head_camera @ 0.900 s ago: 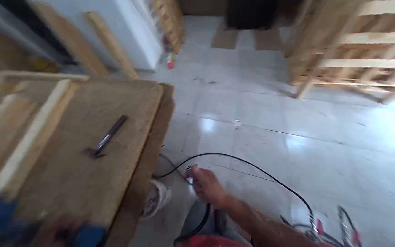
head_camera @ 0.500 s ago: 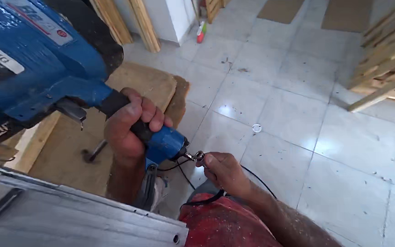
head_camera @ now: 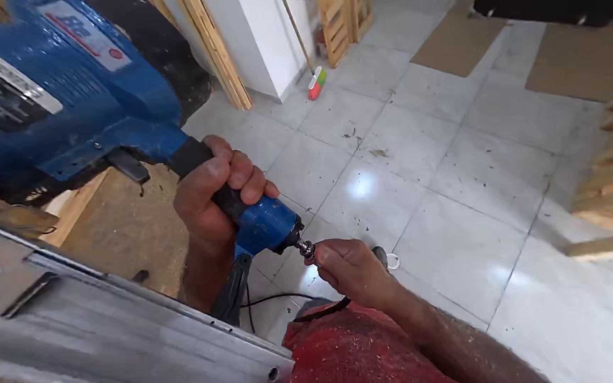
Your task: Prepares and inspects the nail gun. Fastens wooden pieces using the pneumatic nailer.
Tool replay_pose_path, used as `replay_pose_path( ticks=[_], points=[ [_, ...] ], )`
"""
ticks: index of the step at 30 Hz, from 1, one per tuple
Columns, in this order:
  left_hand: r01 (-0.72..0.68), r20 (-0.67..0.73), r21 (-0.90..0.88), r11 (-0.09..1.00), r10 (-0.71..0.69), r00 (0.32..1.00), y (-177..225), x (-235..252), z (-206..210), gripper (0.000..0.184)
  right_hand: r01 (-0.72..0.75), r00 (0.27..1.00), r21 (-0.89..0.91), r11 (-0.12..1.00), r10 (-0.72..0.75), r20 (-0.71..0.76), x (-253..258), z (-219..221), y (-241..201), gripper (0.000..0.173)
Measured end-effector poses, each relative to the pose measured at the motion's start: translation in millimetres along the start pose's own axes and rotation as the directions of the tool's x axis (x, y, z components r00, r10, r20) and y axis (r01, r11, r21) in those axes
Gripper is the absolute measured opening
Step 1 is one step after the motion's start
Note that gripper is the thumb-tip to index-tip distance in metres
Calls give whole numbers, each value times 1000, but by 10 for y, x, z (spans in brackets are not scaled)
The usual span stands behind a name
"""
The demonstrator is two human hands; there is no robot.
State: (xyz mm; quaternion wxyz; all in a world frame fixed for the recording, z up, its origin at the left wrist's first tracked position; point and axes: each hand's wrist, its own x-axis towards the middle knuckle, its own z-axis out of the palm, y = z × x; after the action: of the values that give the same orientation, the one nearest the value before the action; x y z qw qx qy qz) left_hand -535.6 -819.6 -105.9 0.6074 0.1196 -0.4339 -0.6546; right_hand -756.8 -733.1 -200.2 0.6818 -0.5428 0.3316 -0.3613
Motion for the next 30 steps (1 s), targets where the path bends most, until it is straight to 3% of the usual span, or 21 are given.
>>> replay_pose_path(
  ticks=[5,9,14,17,19,20,21,23,24,27,30],
  points=[
    [-28,-103,69,997,35,994,-366,1040,24,8,-103,990,33,994,99,102,682,-958,-475,41],
    [-81,-107,173,982,101,989,-412,1842,-129,8,-79,981,54,995,68,184,1532,-1525,-668,42],
    [-121,-166,354,927,190,968,-490,2742,-785,5,-90,954,16,996,81,289,2868,-2028,-723,46],
    [-141,-196,342,929,217,956,-490,3287,-1299,5,-105,916,91,990,61,397,3762,-2269,-679,47],
    [-29,-434,393,919,213,876,-385,3732,-1329,9,-115,898,84,990,67,434,4351,-2390,-731,48],
    [136,-609,413,900,162,776,-288,3999,-1205,16,-112,889,50,992,78,452,4622,-2426,-766,48],
    [172,-664,401,900,157,731,-217,4207,-1333,16,-106,877,15,994,86,473,4894,-2442,-794,49],
    [-47,-375,448,893,236,897,-185,4351,-2220,7,-95,841,-48,994,106,531,5398,-2420,-828,51],
    [-52,-342,472,880,237,909,-111,4463,-2492,7,-80,810,-85,993,114,575,5671,-2393,-851,52],
    [112,-475,449,886,131,870,108,4788,-3043,10,41,774,-271,962,140,618,6600,-2404,-1027,42],
    [182,-557,272,945,0,831,141,5156,-3739,8,145,803,-397,906,126,583,7645,-2591,-1195,78]
  ],
)
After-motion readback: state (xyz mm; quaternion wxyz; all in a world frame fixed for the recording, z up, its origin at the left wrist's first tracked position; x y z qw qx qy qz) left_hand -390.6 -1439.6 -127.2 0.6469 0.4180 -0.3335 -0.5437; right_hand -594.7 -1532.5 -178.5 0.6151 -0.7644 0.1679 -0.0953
